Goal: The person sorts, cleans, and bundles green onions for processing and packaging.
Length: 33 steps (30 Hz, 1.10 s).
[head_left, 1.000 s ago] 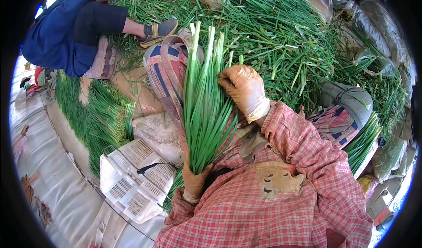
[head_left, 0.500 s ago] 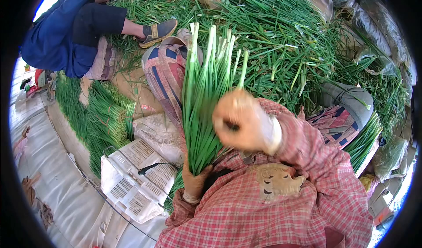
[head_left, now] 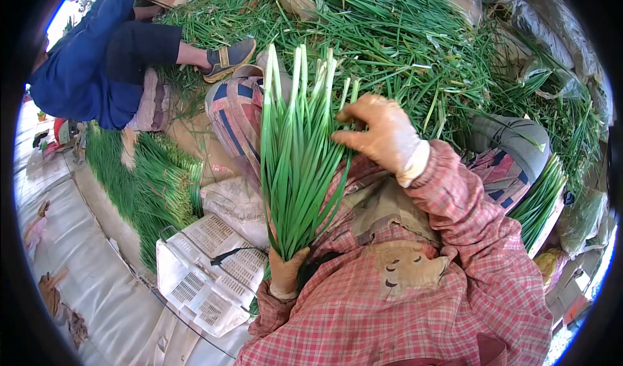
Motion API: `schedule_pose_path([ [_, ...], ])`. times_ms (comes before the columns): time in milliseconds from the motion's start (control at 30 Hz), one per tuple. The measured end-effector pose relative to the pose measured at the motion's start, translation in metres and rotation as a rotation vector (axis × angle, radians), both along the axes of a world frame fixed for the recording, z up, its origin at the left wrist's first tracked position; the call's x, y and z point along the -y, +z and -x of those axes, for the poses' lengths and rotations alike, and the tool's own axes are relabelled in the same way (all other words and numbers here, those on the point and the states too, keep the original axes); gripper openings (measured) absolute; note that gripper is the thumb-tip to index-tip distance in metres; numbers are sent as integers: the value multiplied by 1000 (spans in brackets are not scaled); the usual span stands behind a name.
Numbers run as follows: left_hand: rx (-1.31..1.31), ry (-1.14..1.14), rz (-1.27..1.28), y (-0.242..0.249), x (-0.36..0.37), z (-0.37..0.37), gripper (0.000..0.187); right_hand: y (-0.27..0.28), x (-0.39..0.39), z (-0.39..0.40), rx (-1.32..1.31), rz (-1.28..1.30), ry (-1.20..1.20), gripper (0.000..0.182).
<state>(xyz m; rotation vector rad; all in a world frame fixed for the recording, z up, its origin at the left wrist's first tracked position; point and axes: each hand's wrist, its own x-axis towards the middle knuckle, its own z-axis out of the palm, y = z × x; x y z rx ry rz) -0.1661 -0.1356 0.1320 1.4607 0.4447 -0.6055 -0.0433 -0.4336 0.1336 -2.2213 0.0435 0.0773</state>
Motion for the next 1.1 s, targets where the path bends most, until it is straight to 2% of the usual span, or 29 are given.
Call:
schedule_pose_path([
  [33,-6,-10,-8,1,0,0,65,-4,-4,-2,-56,42,48,30],
  [67,-11,-19,-16,2,0,0,67,-6,-8,-1,-117,-81,22,26],
  [133,-2,14,-12,3,2,1,68,-14,-16,2,-33,-50,16,20],
  [200,6,31,5,2,3,1,69,-3,-19,15,220,248,96,13],
  [233,8,28,21,1,3,0,69,11,-19,23,271,114,191,7],
  [300,-1,33,44,0,3,0,68,32,-17,41,381,-398,381,9],
  [367,-19,44,55,0,3,-1,66,62,-1,49,249,-776,577,5],
  [467,-32,18,56,3,2,-1,64,69,30,47,207,-806,508,8],
  [533,-13,25,40,0,1,1,61,58,30,36,171,-301,38,9],
  [600,-7,31,34,-4,-1,1,60,30,36,19,267,-89,-96,9],
  [633,-13,40,33,-5,-3,3,60,29,36,16,201,-152,-119,11],
  [733,-31,56,50,-4,-5,4,60,12,24,22,-169,-687,-294,16],
  [800,-30,62,82,-4,-3,2,59,-6,19,28,-290,-823,-265,17],
  [867,-16,69,114,-1,1,-2,58,-16,11,30,-457,-916,-335,19],
  [967,-38,92,117,4,4,-4,56,-17,-3,25,-456,-1022,-314,19],
  [1067,-39,99,137,2,1,-3,57,-26,-5,25,-355,-990,-218,20],
  [1100,-43,100,136,3,1,-4,57,-13,0,23,-350,-814,-168,20],
])
